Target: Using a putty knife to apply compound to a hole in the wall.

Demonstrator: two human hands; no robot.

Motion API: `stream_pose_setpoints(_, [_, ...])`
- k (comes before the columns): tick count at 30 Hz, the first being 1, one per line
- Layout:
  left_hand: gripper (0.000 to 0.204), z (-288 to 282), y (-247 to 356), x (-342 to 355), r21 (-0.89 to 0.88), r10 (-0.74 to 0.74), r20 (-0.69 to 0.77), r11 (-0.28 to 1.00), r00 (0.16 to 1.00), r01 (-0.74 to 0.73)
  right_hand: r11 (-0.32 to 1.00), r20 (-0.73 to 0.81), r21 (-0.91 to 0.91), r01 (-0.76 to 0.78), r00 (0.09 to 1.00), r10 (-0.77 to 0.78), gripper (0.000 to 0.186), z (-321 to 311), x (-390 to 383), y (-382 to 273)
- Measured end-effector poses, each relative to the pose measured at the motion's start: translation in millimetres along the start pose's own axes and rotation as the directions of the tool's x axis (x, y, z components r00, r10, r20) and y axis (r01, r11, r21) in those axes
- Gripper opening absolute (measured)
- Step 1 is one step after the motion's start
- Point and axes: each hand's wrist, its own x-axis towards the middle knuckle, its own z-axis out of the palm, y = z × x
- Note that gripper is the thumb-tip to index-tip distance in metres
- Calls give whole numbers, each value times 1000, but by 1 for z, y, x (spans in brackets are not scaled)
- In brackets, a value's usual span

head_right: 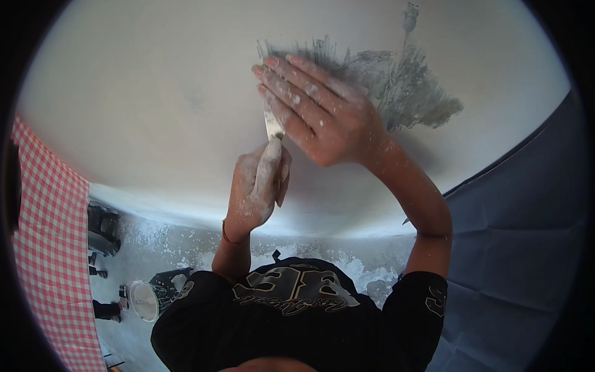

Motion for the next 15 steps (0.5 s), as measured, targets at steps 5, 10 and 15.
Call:
stream_pose_setpoints(5, [46,4,-8,-21,9,-102,49,995,994,101,996,51,74,-39,998,35,26,-5,-14,-18])
stream_pose_setpoints(10, [44,8,-17,-19,-5,-111,28,994,993,111,996,98,79,-52,994,44,25,0,-20,-20])
stream_pose_setpoints(15, [38,11,-26,-14,0,-110,-6,994,994,110,995,109,79,-59,993,50,26,7,-23,-20])
